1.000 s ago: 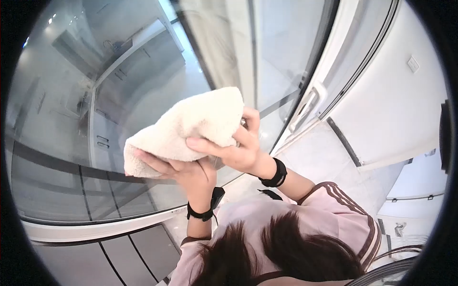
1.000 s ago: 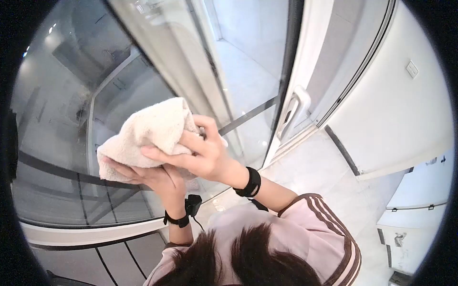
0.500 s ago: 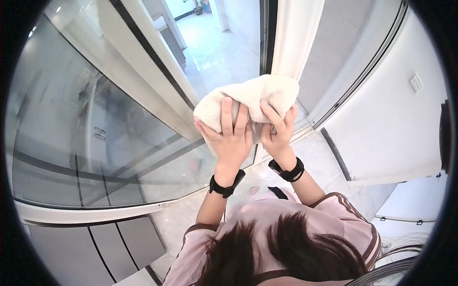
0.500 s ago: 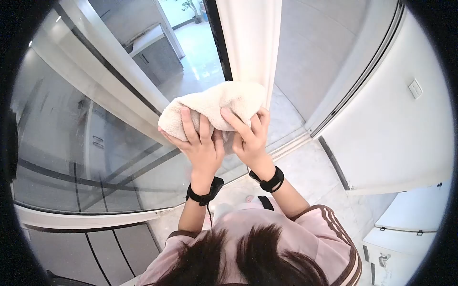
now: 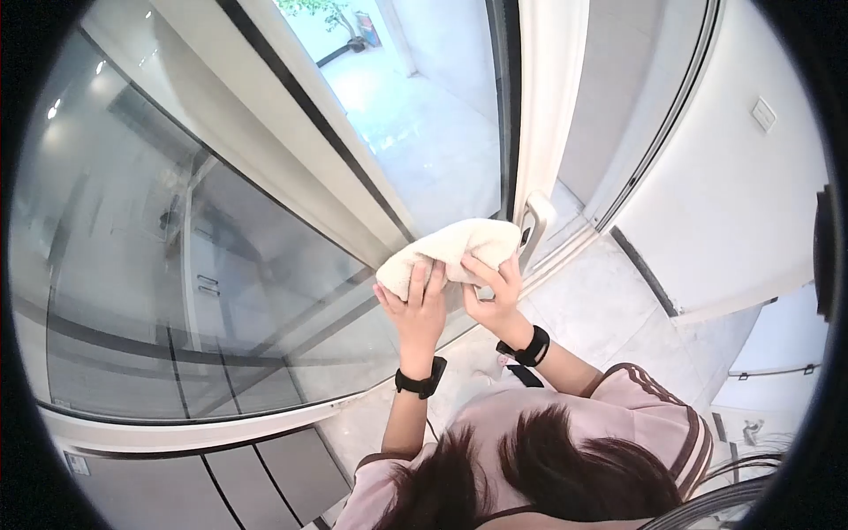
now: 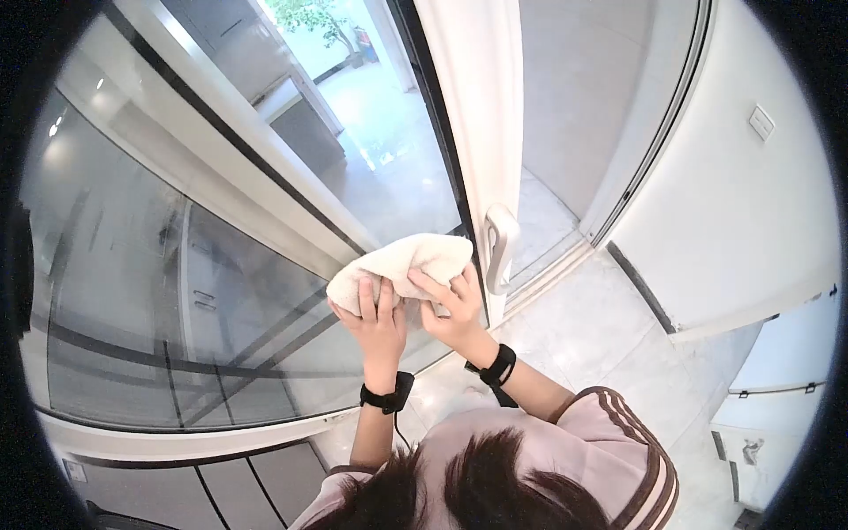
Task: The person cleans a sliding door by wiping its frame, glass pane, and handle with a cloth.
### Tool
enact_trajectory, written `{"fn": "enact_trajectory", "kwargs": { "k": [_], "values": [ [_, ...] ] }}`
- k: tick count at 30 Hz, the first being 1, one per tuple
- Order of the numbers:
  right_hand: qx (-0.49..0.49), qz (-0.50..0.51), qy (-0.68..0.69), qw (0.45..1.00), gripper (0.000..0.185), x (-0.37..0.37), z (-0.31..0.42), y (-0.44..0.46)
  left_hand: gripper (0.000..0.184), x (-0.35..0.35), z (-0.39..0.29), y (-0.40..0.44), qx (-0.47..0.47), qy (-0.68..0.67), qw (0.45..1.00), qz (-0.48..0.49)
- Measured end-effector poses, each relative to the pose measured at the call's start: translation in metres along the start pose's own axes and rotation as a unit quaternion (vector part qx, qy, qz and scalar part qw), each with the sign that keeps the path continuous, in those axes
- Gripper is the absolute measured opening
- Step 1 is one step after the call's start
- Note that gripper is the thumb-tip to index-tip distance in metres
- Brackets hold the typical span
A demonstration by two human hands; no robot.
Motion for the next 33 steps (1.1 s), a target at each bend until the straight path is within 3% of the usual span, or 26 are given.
{"fn": "enact_trajectory", "kwargs": {
  "k": [6,12,23,27,33],
  "values": [
    [-0.03,0.032,0.01,0.999,0.058,-0.005,-0.009,-0.017,0.045,-0.015,-0.002,-0.019,-0.019,-0.035,0.999,0.023],
    [0.001,0.045,-0.025,0.999,0.06,0.011,0.005,-0.006,0.054,-0.008,-0.004,-0.009,-0.029,-0.098,0.995,0.001],
    [0.089,-0.031,-0.101,0.99,0.058,0.111,-0.005,0.08,0.058,0.003,-0.071,0.11,-0.049,-0.245,0.968,-0.034],
    [0.076,-0.035,-0.076,0.994,0.057,0.141,-0.041,0.105,0.052,0.005,-0.105,0.154,-0.029,-0.243,0.97,-0.001],
    [0.096,-0.004,-0.016,0.995,0.057,0.149,-0.068,0.146,0.053,0.017,-0.12,0.187,0.022,-0.18,0.982,-0.043]
  ]
}}
Point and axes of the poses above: each hand's wrist, its own y-axis towards the middle knuckle, its own x-axis out of the back of the hand, z = x × y, the point moved 8 cm from there along y, towards the middle knuckle, and after that the axes turned 10 degrees about z, right-handed, at the moved point
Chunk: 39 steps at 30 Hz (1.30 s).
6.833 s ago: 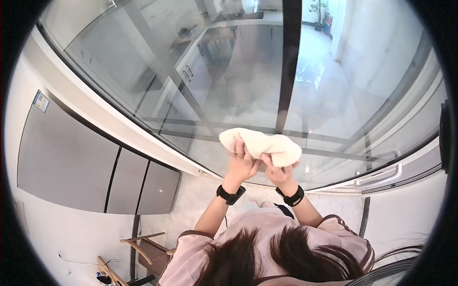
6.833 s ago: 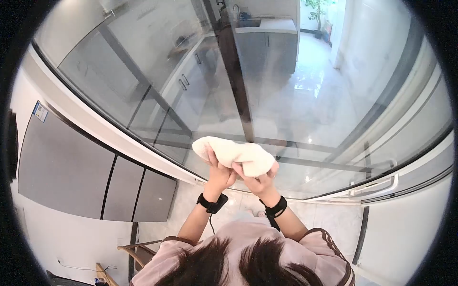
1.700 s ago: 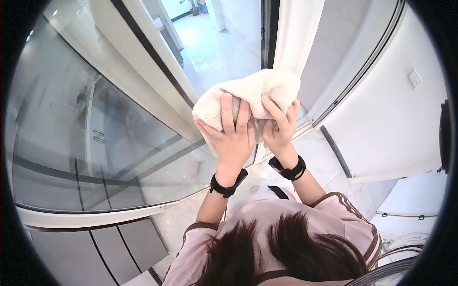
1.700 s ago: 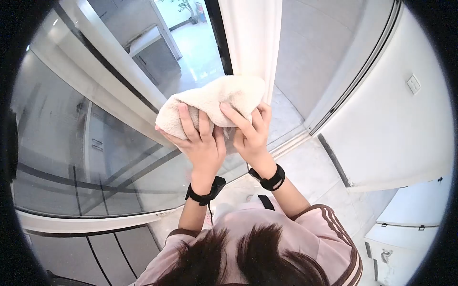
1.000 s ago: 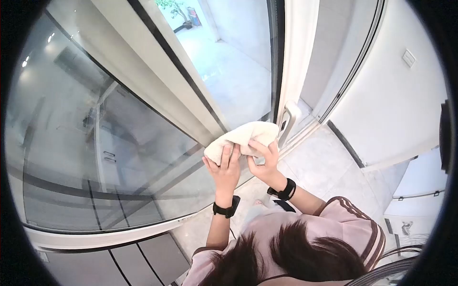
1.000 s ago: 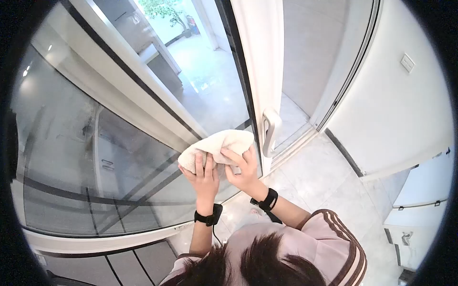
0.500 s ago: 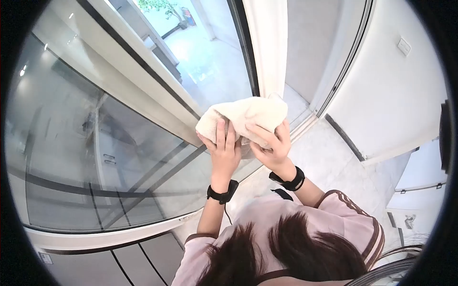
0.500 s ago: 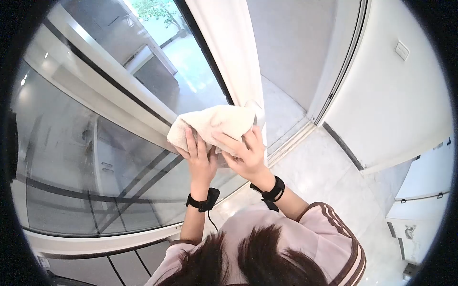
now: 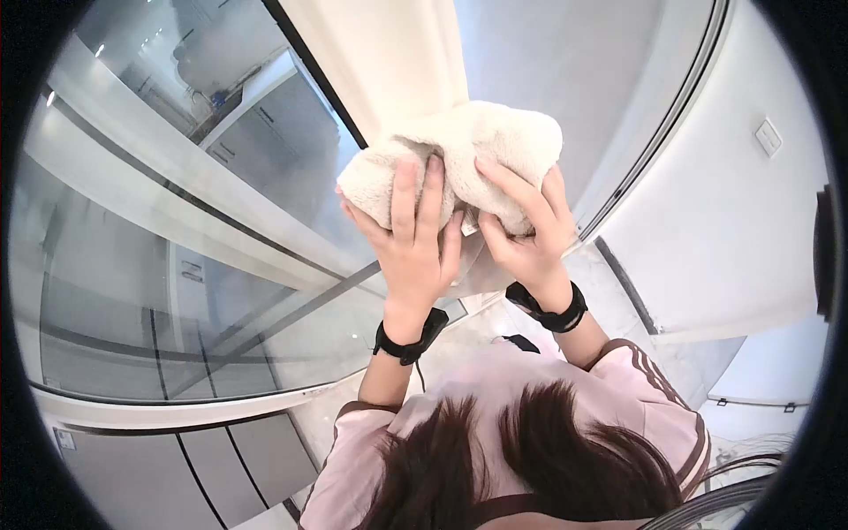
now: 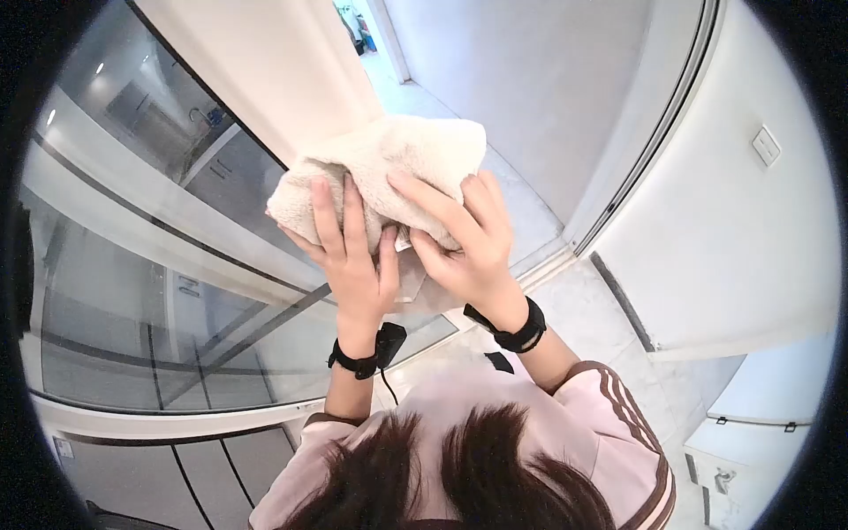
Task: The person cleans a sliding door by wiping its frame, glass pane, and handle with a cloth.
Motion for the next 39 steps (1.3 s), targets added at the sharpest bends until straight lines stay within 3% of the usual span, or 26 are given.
{"fn": "enact_trajectory", "kwargs": {
  "k": [4,7,17,25,29,37,39],
  "values": [
    [0.025,0.005,0.04,0.999,0.057,-0.005,-0.006,0.013,0.056,0.004,-0.007,0.008,-0.003,0.023,0.998,-0.065],
    [0.029,0.023,0.068,0.997,0.056,-0.006,-0.016,0.008,0.06,-0.001,-0.012,0.003,0.015,0.009,0.998,-0.058],
    [-0.09,0.155,0.122,0.976,0.052,-0.014,-0.045,-0.068,0.063,-0.046,-0.021,-0.068,0.103,-0.067,0.992,0.01],
    [-0.133,0.19,0.187,0.955,0.047,-0.013,-0.053,-0.111,0.063,-0.075,-0.029,-0.13,0.083,-0.013,0.996,-0.014],
    [-0.096,0.149,0.194,0.965,0.043,-0.016,-0.056,-0.142,0.068,-0.104,-0.023,-0.181,0.051,0.039,0.998,-0.013],
    [-0.151,0.313,0.177,0.921,0.03,-0.05,-0.086,-0.224,0.072,-0.171,-0.001,-0.278,0.094,0.02,0.987,0.13],
    [-0.129,0.308,0.177,0.926,0.031,-0.051,-0.086,-0.227,0.074,-0.181,0.004,-0.289,0.1,0.016,0.983,0.152]
  ]
}}
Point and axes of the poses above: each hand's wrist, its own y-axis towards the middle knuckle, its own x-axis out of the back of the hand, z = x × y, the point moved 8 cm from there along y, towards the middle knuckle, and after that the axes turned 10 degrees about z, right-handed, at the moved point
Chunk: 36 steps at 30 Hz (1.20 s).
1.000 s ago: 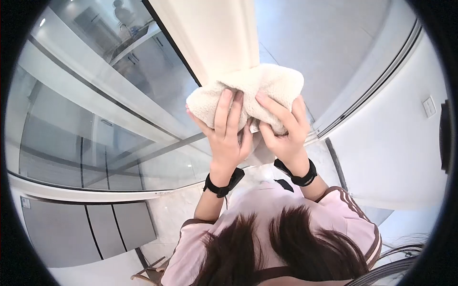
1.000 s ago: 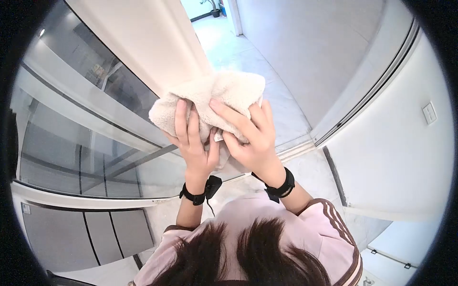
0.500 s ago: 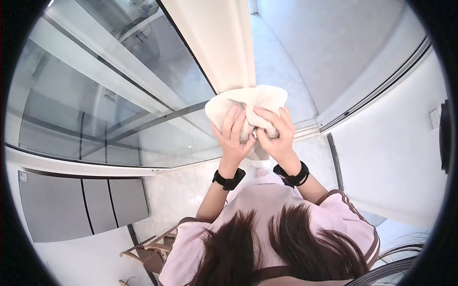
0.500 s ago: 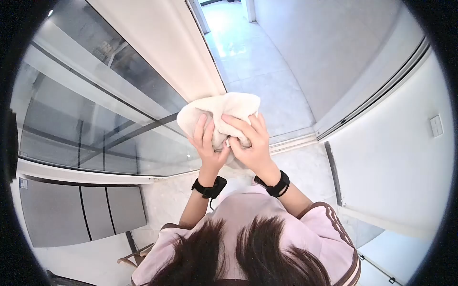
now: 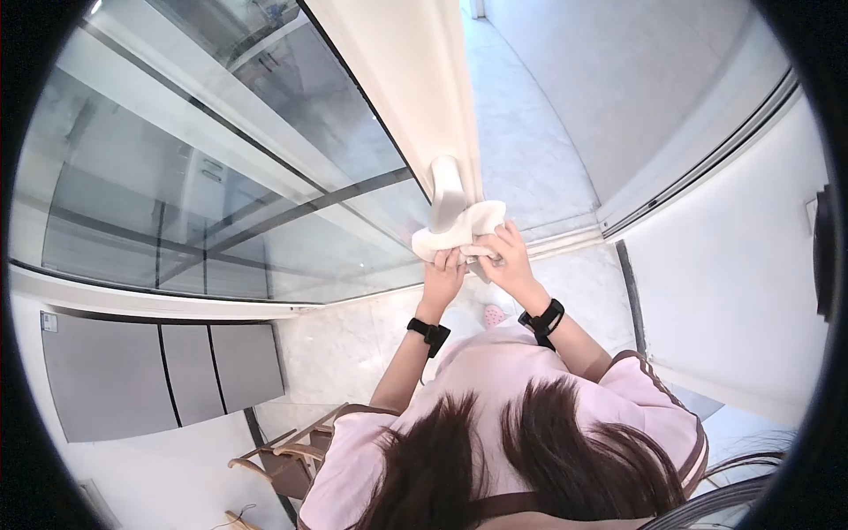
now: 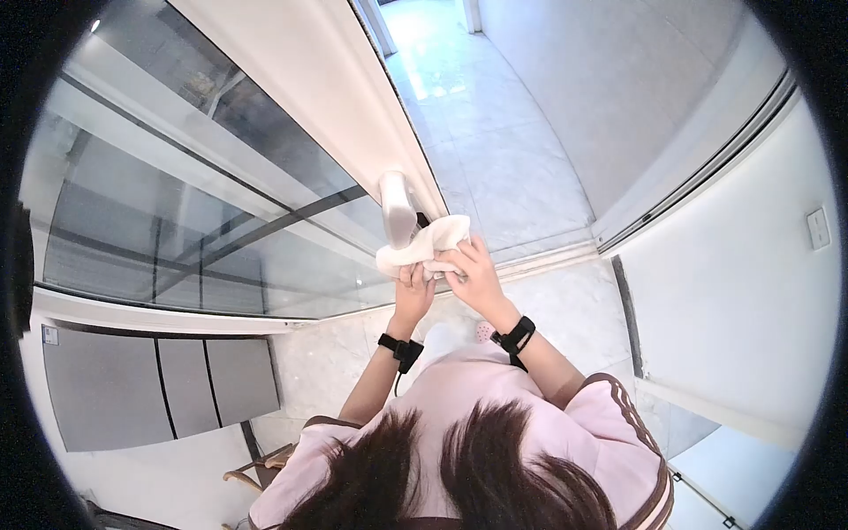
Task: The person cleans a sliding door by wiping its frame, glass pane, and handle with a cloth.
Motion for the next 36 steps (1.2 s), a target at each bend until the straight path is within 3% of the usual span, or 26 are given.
{"fn": "enact_trajectory", "kwargs": {
  "k": [7,15,20,23,25,29,36],
  "values": [
    [-0.018,0.057,-0.01,0.998,0.034,-0.009,-0.013,-0.005,0.078,-0.031,0.008,-0.013,-0.024,-0.019,0.999,-0.017],
    [0.027,0.005,-0.048,0.998,0.048,0.002,0.003,-0.013,0.077,-0.011,-0.002,-0.001,-0.026,-0.033,0.998,-0.043],
    [0.083,-0.099,-0.018,0.991,0.051,0.03,0.034,0.01,0.078,0.053,-0.02,0.039,-0.062,0.005,0.995,-0.079],
    [0.108,-0.156,0.002,0.982,0.052,0.049,0.053,0.028,0.068,0.112,-0.042,0.081,-0.071,0.004,0.995,-0.076],
    [0.112,-0.18,0.009,0.977,0.052,0.061,0.063,0.04,0.072,0.139,-0.051,0.102,-0.059,-0.024,0.996,-0.062],
    [0.159,-0.185,-0.044,0.969,0.052,0.087,0.092,0.075,0.073,0.177,-0.065,0.144,-0.04,-0.088,0.99,-0.104],
    [0.19,-0.202,-0.079,0.958,0.054,0.113,0.118,0.118,0.071,0.217,-0.077,0.191,-0.025,-0.045,0.98,-0.194]
  ]
}}
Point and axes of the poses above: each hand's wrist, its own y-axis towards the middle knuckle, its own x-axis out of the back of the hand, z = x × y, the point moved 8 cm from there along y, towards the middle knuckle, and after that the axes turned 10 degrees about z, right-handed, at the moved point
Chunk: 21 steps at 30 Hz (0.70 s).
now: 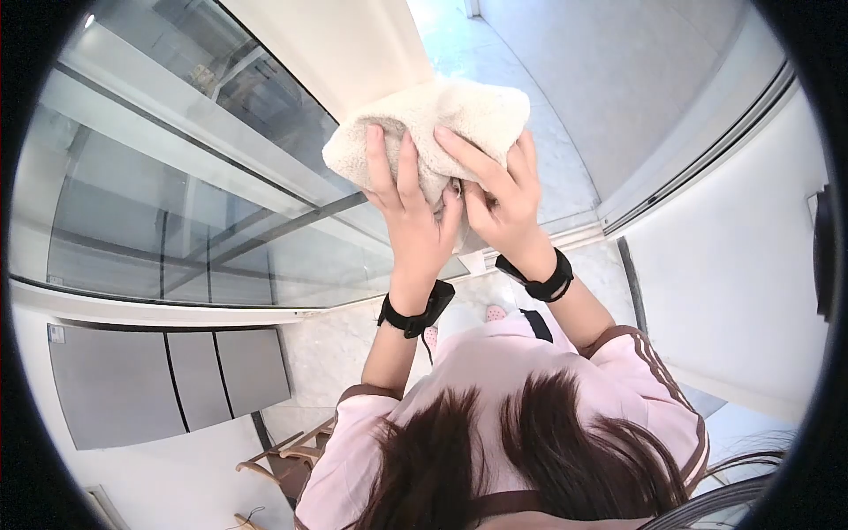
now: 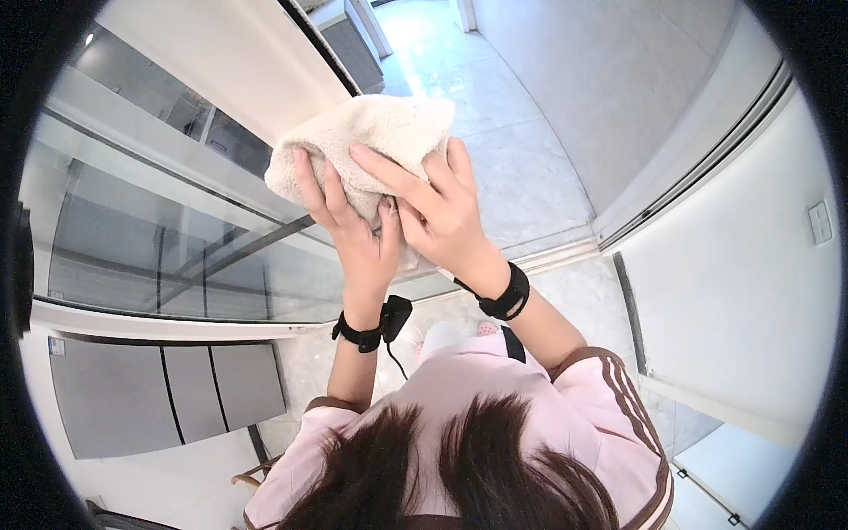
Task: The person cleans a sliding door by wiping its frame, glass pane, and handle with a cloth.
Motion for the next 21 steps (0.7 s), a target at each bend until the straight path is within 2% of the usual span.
{"fn": "enact_trajectory", "kwargs": {
  "k": [2,5,9,12,17,21],
  "values": [
    [0.013,-0.022,-0.002,1.0,0.054,-0.002,-0.002,-0.001,0.072,-0.003,0.004,-0.005,0.007,0.024,1.0,0.003],
    [-0.026,0.017,0.027,0.999,0.055,-0.011,-0.012,-0.022,0.069,-0.011,0.01,-0.024,0.02,0.014,1.0,0.017],
    [-0.051,0.014,0.066,0.996,0.056,-0.015,-0.022,-0.046,0.065,-0.02,0.009,-0.049,0.034,0.018,0.999,0.038],
    [-0.04,0.001,0.071,0.997,0.056,-0.013,-0.02,-0.041,0.067,-0.015,0.008,-0.037,0.023,-0.008,0.999,0.037],
    [0.021,0.0,0.033,0.999,0.054,-0.002,-0.006,0.01,0.069,0.004,0.005,0.008,-0.017,0.012,0.999,-0.033],
    [-0.001,0.009,0.022,1.0,0.054,-0.008,-0.005,0.004,0.068,0.0,0.011,0.0,0.003,0.011,1.0,-0.018]
  ]
}}
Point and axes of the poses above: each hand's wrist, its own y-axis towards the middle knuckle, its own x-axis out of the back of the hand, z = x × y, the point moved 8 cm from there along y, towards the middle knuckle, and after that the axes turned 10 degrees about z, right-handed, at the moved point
